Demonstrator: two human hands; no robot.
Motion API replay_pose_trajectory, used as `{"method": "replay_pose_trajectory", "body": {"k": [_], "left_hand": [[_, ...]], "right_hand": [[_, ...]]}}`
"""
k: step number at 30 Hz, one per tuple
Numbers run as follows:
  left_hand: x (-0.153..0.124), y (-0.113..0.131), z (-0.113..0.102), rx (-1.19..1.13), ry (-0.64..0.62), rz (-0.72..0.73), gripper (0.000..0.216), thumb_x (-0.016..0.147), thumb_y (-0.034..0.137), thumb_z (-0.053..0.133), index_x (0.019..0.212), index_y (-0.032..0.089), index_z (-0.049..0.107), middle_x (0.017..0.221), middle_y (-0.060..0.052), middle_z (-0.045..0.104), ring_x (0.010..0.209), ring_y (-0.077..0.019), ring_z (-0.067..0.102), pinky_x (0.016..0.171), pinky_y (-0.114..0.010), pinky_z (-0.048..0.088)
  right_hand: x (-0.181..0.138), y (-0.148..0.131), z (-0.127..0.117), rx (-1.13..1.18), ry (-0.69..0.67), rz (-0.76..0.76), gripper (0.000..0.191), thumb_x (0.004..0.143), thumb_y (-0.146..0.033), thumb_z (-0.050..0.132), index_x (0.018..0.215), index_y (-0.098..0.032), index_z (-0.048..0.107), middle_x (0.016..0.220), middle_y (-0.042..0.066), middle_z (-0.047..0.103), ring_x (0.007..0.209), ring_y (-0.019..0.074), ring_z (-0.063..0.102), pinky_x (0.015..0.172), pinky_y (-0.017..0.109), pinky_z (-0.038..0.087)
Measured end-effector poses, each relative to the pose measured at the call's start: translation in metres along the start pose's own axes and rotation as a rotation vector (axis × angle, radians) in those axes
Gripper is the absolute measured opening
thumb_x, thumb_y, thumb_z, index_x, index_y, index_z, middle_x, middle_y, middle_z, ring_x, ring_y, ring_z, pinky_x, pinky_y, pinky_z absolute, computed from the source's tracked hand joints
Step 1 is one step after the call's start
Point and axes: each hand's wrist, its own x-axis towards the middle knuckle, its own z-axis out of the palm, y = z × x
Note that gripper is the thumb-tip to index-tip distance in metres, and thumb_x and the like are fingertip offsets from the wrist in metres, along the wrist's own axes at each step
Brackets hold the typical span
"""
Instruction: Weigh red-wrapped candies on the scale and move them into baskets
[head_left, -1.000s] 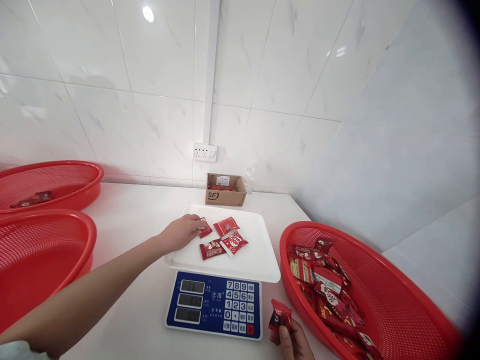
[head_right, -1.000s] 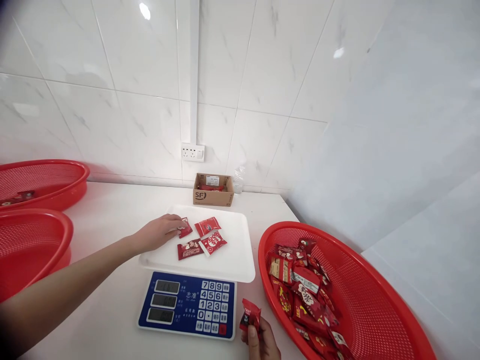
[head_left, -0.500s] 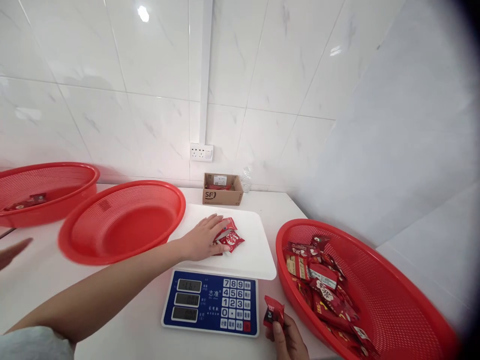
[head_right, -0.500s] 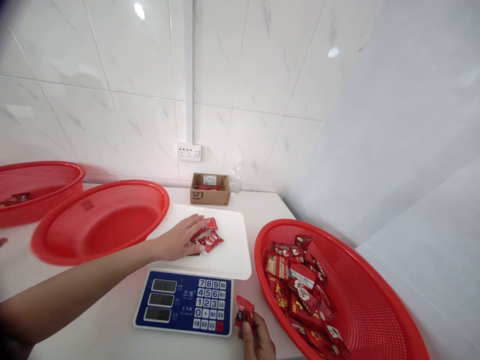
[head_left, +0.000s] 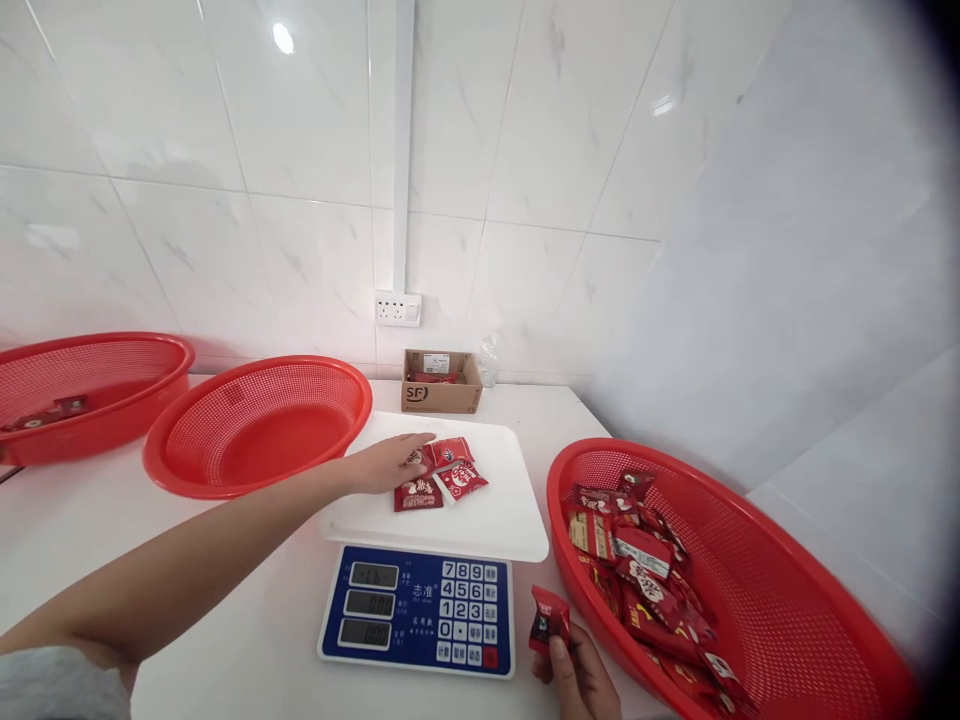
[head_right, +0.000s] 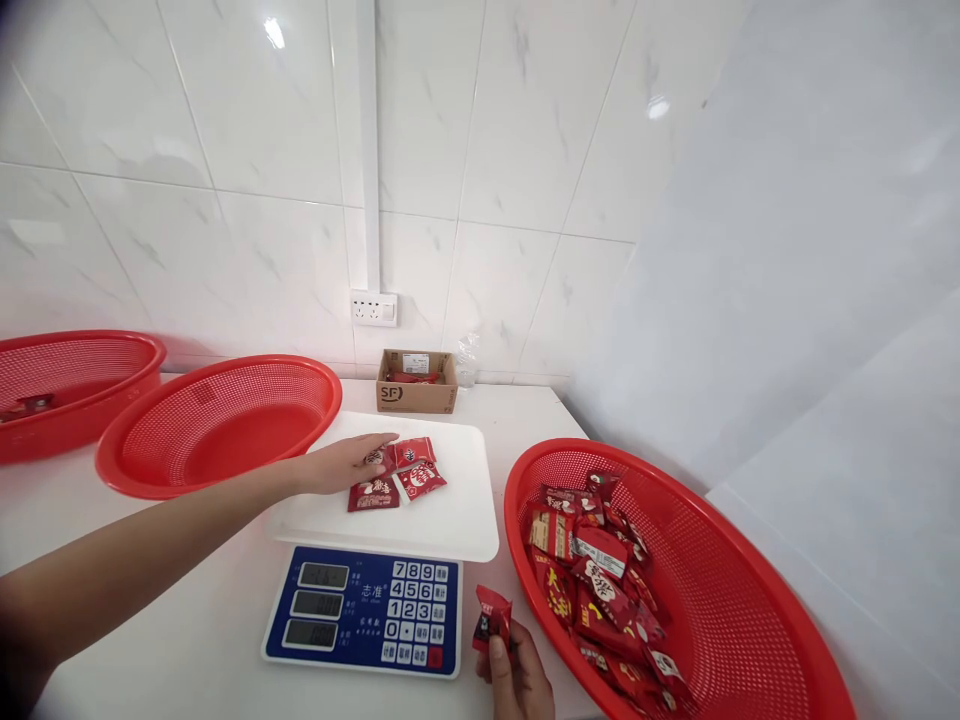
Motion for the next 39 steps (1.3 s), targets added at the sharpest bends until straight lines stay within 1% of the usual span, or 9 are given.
{"method": "replay_pose_trajectory", "body": {"k": [6, 11, 16, 18, 23, 27, 30, 33, 39], "left_hand": [[-0.007, -0.009, -0.004, 0.040, 0.084, -0.073, 0.031, 0.078, 0.037, 0.053, 0.104, 0.022, 0.062, 0.104, -0.006, 0.060, 0.090, -0.0210, 0.060, 0.075, -0.029, 0.047], [-0.023, -0.022, -0.024, 0.094, 0.334, -0.166, 0.029, 0.085, 0.038, 0.042, 0.100, 0.021, 0.060, 0.102, -0.005, 0.057, 0.089, -0.0193, 0.058, 0.076, -0.029, 0.046], [-0.040, -0.045, -0.047, 0.241, 0.538, -0.280, 0.035, 0.087, 0.038, 0.036, 0.106, 0.016, 0.056, 0.109, -0.012, 0.055, 0.100, -0.0293, 0.051, 0.083, -0.042, 0.042], [-0.043, -0.041, -0.042, 0.285, 0.502, -0.246, 0.035, 0.088, 0.040, 0.038, 0.108, 0.017, 0.056, 0.111, -0.011, 0.056, 0.106, -0.0296, 0.049, 0.087, -0.043, 0.040], [-0.040, 0.004, -0.001, 0.160, 0.169, 0.015, 0.037, 0.087, 0.042, 0.042, 0.117, 0.022, 0.053, 0.116, -0.007, 0.058, 0.109, -0.0237, 0.050, 0.092, -0.038, 0.041], [-0.036, 0.036, 0.020, 0.141, 0.034, 0.168, 0.029, 0.086, 0.025, 0.043, 0.111, 0.023, 0.057, 0.111, -0.007, 0.058, 0.105, -0.0226, 0.052, 0.091, -0.038, 0.041], [-0.035, 0.041, 0.022, 0.035, 0.034, 0.127, 0.030, 0.083, 0.020, 0.043, 0.110, 0.025, 0.057, 0.113, -0.006, 0.054, 0.098, -0.0205, 0.056, 0.085, -0.034, 0.045], [-0.037, 0.032, 0.016, -0.061, 0.064, 0.066, 0.031, 0.081, 0.018, 0.042, 0.107, 0.023, 0.058, 0.108, -0.006, 0.056, 0.088, -0.0169, 0.059, 0.079, -0.030, 0.048], [-0.046, -0.015, -0.020, 0.245, 0.436, -0.089, 0.033, 0.087, 0.023, 0.032, 0.104, 0.018, 0.060, 0.108, -0.010, 0.059, 0.102, -0.0247, 0.053, 0.086, -0.038, 0.044]], "right_hand": [[0.012, -0.015, 0.008, 0.052, 0.015, -0.024, 0.049, 0.065, -0.064, 0.060, 0.082, -0.018, 0.064, 0.061, 0.000, 0.063, 0.052, 0.0147, 0.055, 0.054, 0.025, 0.047], [0.016, -0.010, 0.009, 0.019, 0.027, -0.027, 0.051, 0.066, -0.066, 0.058, 0.084, -0.018, 0.064, 0.061, 0.001, 0.063, 0.051, 0.0156, 0.056, 0.053, 0.026, 0.048], [0.016, -0.007, 0.007, 0.010, 0.018, -0.016, 0.052, 0.066, -0.067, 0.057, 0.083, -0.018, 0.063, 0.062, 0.000, 0.063, 0.051, 0.0157, 0.057, 0.054, 0.027, 0.048], [0.016, -0.008, 0.008, 0.015, 0.014, -0.005, 0.051, 0.065, -0.067, 0.058, 0.081, -0.019, 0.063, 0.062, 0.000, 0.064, 0.051, 0.0157, 0.056, 0.054, 0.027, 0.048], [0.018, -0.007, 0.007, 0.029, 0.010, -0.011, 0.047, 0.065, -0.064, 0.060, 0.079, -0.019, 0.064, 0.057, -0.001, 0.060, 0.050, 0.0154, 0.054, 0.053, 0.026, 0.047], [0.018, -0.003, 0.006, 0.043, 0.010, 0.019, 0.049, 0.064, -0.064, 0.061, 0.084, -0.019, 0.063, 0.063, 0.001, 0.063, 0.052, 0.0158, 0.055, 0.053, 0.026, 0.047], [0.017, -0.003, 0.006, 0.032, -0.004, 0.018, 0.049, 0.065, -0.063, 0.061, 0.085, -0.018, 0.064, 0.064, 0.001, 0.064, 0.053, 0.0158, 0.056, 0.054, 0.026, 0.048], [0.017, -0.003, 0.007, 0.023, 0.007, 0.012, 0.049, 0.064, -0.064, 0.061, 0.082, -0.019, 0.064, 0.066, 0.002, 0.065, 0.054, 0.0163, 0.057, 0.054, 0.026, 0.049], [0.017, -0.006, 0.007, 0.028, -0.005, 0.015, 0.050, 0.064, -0.064, 0.060, 0.082, -0.018, 0.063, 0.066, 0.002, 0.064, 0.055, 0.0166, 0.058, 0.055, 0.026, 0.050]]}}
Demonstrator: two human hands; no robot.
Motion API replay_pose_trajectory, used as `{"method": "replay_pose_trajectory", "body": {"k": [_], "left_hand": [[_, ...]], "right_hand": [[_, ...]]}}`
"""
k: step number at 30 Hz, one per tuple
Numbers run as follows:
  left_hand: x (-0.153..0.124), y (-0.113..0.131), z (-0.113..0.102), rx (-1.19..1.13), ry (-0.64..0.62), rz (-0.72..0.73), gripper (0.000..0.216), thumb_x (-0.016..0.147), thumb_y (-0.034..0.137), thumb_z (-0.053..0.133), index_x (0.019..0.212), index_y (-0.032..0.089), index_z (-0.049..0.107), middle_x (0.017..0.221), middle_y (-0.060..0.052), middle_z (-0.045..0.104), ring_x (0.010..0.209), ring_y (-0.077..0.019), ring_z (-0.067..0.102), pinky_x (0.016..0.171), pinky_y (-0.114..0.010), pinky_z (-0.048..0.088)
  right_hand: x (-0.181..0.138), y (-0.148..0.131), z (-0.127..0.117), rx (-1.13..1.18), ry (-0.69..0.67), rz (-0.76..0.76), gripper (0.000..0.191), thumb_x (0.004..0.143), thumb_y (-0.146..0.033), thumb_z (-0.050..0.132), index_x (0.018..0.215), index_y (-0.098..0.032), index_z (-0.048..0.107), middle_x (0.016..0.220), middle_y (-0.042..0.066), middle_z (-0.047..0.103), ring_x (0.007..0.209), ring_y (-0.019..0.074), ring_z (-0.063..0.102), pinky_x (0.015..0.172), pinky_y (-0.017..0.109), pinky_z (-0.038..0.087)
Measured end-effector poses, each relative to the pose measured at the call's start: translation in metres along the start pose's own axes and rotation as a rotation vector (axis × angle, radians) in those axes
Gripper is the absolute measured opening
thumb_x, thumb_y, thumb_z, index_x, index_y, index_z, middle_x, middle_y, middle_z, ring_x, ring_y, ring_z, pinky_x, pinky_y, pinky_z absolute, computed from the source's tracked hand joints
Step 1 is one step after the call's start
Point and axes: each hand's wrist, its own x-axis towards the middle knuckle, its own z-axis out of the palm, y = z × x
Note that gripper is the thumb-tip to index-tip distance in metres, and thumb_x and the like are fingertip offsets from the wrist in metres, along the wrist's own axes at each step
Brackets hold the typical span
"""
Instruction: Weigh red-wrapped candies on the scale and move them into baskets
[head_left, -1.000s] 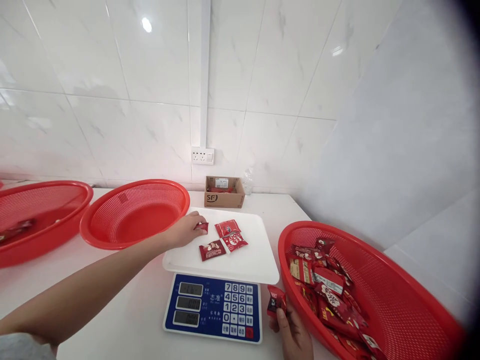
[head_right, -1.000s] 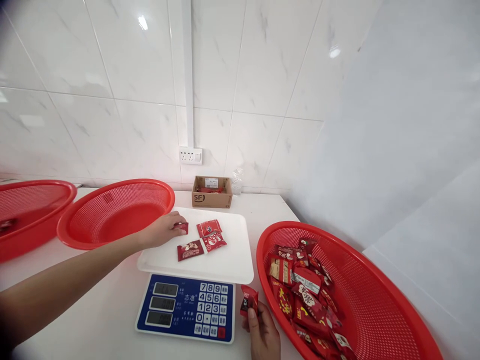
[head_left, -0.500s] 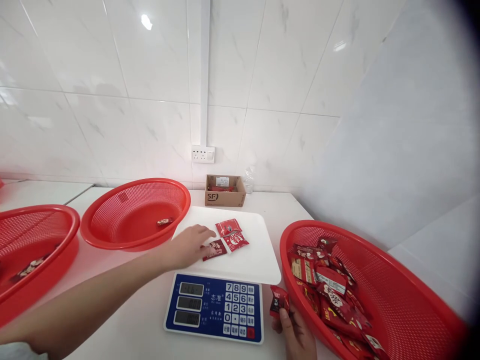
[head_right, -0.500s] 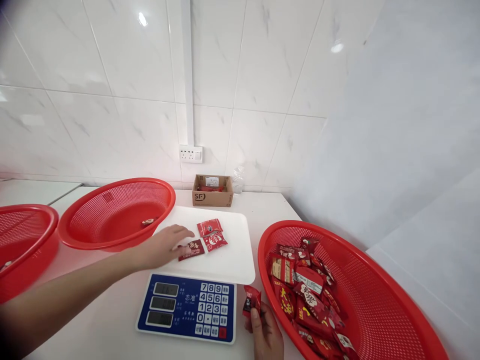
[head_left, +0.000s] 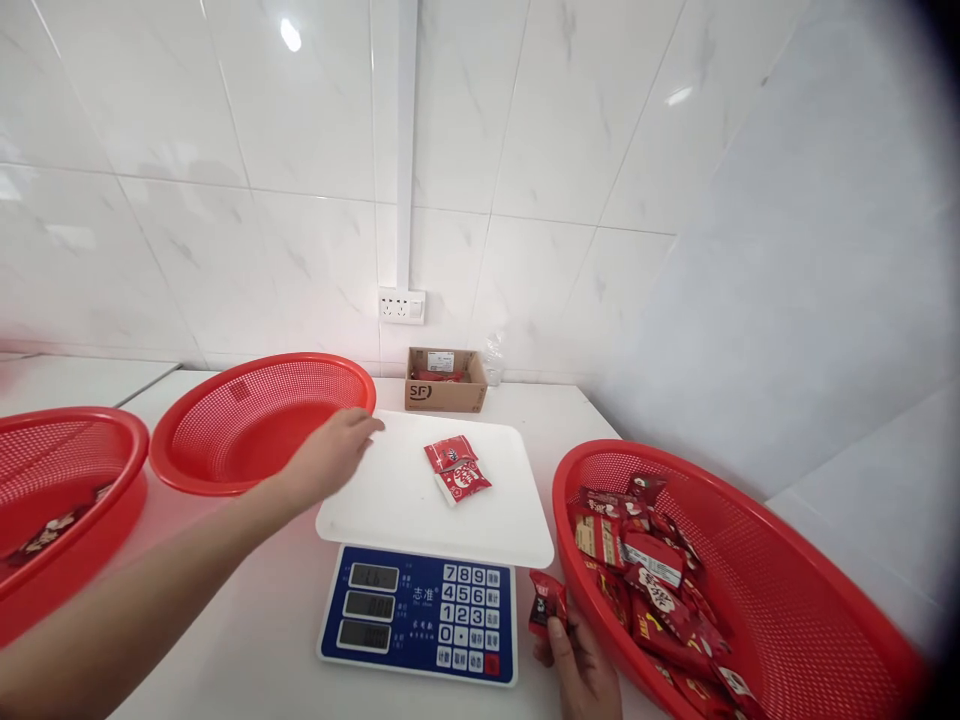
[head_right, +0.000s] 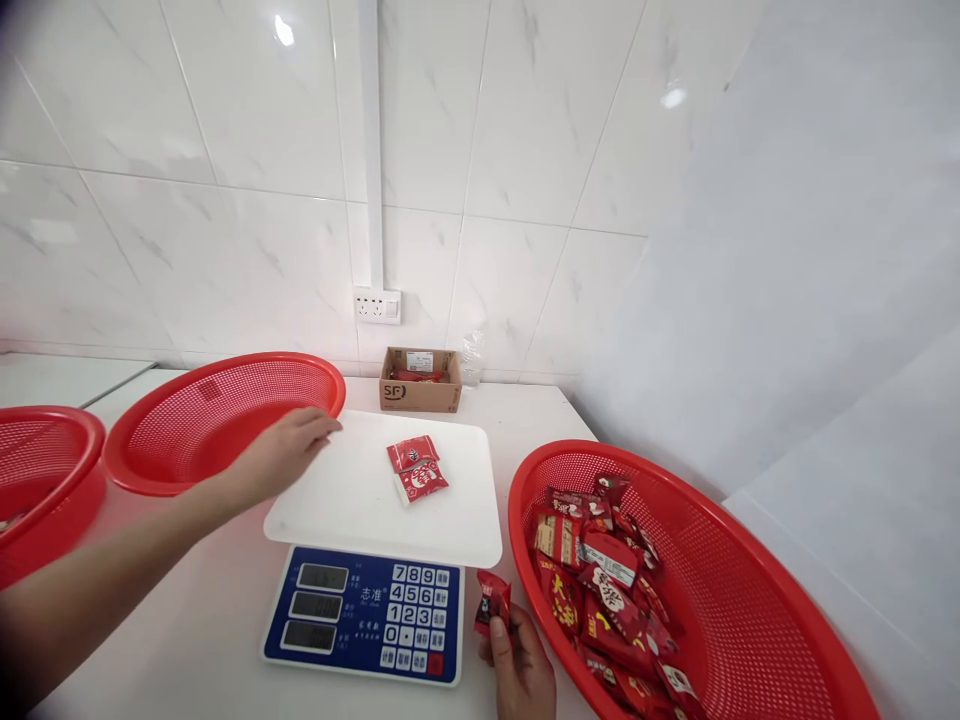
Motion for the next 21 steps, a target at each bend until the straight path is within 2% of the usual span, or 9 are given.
{"method": "replay_pose_trajectory", "body": {"k": [3, 5, 7, 10, 14, 18, 21], "left_hand": [[0.008, -0.020, -0.010, 0.163, 0.035, -0.064, 0.034, 0.089, 0.028, 0.031, 0.103, 0.017, 0.060, 0.109, -0.011, 0.059, 0.100, -0.0276, 0.053, 0.085, -0.043, 0.044], [0.012, -0.018, -0.010, 0.160, -0.004, -0.044, 0.034, 0.089, 0.034, 0.035, 0.105, 0.018, 0.060, 0.113, -0.010, 0.059, 0.105, -0.0277, 0.052, 0.089, -0.044, 0.041], [0.016, -0.003, -0.004, 0.076, -0.083, 0.013, 0.038, 0.089, 0.040, 0.037, 0.114, 0.019, 0.055, 0.122, -0.010, 0.055, 0.114, -0.0260, 0.048, 0.095, -0.041, 0.039], [0.023, 0.032, 0.014, -0.054, -0.240, 0.132, 0.051, 0.089, 0.048, 0.036, 0.131, 0.020, 0.041, 0.137, -0.011, 0.043, 0.126, -0.0239, 0.038, 0.101, -0.039, 0.034], [0.037, 0.072, 0.039, -0.053, -0.397, 0.241, 0.062, 0.085, 0.055, 0.038, 0.137, 0.023, 0.031, 0.145, -0.013, 0.031, 0.134, -0.0283, 0.026, 0.105, -0.044, 0.027], [0.048, 0.087, 0.054, -0.021, -0.418, 0.244, 0.066, 0.080, 0.056, 0.045, 0.135, 0.020, 0.037, 0.139, -0.018, 0.037, 0.123, -0.0370, 0.038, 0.095, -0.051, 0.034], [0.050, 0.088, 0.057, -0.014, -0.387, 0.243, 0.057, 0.081, 0.046, 0.046, 0.131, 0.020, 0.041, 0.126, -0.016, 0.048, 0.113, -0.0363, 0.046, 0.089, -0.050, 0.039]], "right_hand": [[0.000, -0.002, -0.001, -0.014, -0.016, 0.002, 0.048, 0.065, -0.064, 0.059, 0.081, -0.018, 0.063, 0.063, 0.001, 0.063, 0.053, 0.0156, 0.056, 0.056, 0.026, 0.049], [0.000, -0.003, -0.001, 0.001, -0.019, 0.004, 0.049, 0.065, -0.064, 0.059, 0.081, -0.019, 0.063, 0.062, 0.000, 0.063, 0.053, 0.0153, 0.056, 0.055, 0.026, 0.048], [0.000, -0.004, 0.000, 0.016, -0.018, 0.006, 0.049, 0.064, -0.065, 0.059, 0.080, -0.019, 0.063, 0.060, -0.001, 0.061, 0.052, 0.0150, 0.055, 0.054, 0.025, 0.048], [0.001, -0.002, 0.001, 0.045, -0.002, 0.021, 0.050, 0.062, -0.065, 0.062, 0.080, -0.019, 0.063, 0.063, 0.000, 0.063, 0.053, 0.0148, 0.055, 0.054, 0.025, 0.048], [0.001, 0.002, 0.003, 0.095, 0.016, 0.016, 0.050, 0.061, -0.063, 0.065, 0.083, -0.019, 0.065, 0.070, 0.001, 0.064, 0.059, 0.0160, 0.058, 0.054, 0.024, 0.048], [0.002, 0.006, 0.002, 0.065, 0.002, -0.005, 0.050, 0.063, -0.064, 0.062, 0.084, -0.019, 0.065, 0.067, 0.001, 0.063, 0.055, 0.0148, 0.056, 0.053, 0.024, 0.048], [0.003, 0.007, 0.001, 0.027, -0.010, -0.013, 0.052, 0.064, -0.066, 0.060, 0.084, -0.018, 0.065, 0.065, 0.001, 0.064, 0.051, 0.0138, 0.054, 0.052, 0.025, 0.047]]}}
